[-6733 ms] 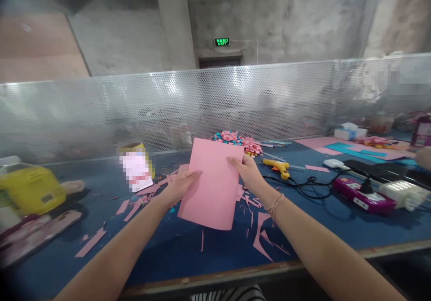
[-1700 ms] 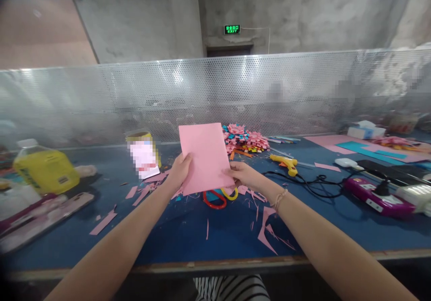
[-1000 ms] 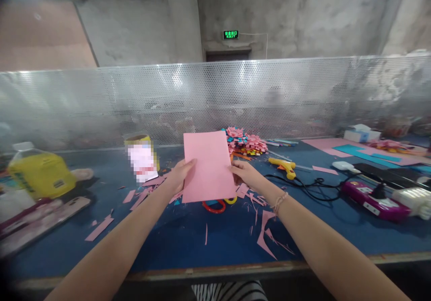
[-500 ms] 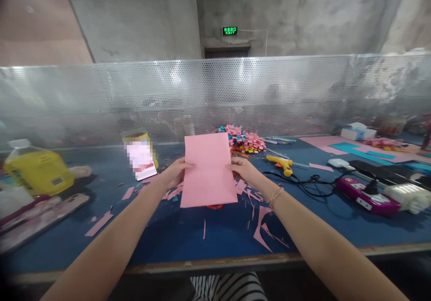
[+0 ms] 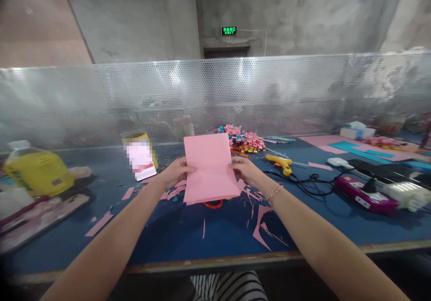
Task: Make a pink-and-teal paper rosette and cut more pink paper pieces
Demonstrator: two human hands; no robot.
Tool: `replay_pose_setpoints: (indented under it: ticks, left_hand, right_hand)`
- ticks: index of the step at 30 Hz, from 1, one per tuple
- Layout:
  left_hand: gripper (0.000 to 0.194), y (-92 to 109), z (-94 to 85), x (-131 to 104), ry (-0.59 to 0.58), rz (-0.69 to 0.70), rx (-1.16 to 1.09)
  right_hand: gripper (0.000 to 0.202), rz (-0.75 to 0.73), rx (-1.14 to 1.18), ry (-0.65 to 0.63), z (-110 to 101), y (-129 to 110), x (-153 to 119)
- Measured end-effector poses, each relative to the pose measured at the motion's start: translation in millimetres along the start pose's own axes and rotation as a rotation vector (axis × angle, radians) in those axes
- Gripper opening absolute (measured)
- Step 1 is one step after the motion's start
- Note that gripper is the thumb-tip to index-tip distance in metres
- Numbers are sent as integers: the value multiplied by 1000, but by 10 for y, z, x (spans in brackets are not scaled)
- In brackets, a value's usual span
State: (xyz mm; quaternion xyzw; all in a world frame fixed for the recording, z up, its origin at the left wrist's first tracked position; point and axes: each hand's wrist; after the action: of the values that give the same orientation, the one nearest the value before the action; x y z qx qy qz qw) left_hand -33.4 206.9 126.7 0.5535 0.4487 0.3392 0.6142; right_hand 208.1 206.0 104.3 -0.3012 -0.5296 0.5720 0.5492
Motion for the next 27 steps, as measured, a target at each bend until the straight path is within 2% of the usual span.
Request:
replay_pose_setpoints:
  ticks: [6,9,11,14,17,22,27]
  left_hand:
    - [23,-38,-25,21,42,80,-16]
    - [20,-29,-35,15,81,132,-40]
    - [16,-27,-35,19,113,156,-34]
    - [15,-42,-19,37,153,143,-52]
    - [19,-59,16,44,112,117,-51]
    - [21,-48,66,28,78,94,-44]
    - [21,-37,44,51,66,66,-108]
  right_hand:
    - [14,-9,14,70,-70,16,49]
    - [16,-10,-20,105,-123,0,75]
    - [21,-33,-15,80,-134,-19,76]
    - [26,-97,37,-22,-97,-40,52]
    - [30,-135,11,-89,-24,-30,14]
    - [37,-138,-29,-90,39,20,-11]
    - [23,-46,-5,-27,21,11,-3]
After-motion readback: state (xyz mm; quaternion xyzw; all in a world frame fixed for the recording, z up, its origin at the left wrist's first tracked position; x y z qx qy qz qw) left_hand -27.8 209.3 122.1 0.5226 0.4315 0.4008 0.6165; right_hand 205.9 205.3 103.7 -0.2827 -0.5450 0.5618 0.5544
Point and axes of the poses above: each hand's wrist, its own x-axis towards the middle knuckle, its own z-axis out of the palm, y = z × x, and after that the axes turned 13 degrees about -z, right-handed
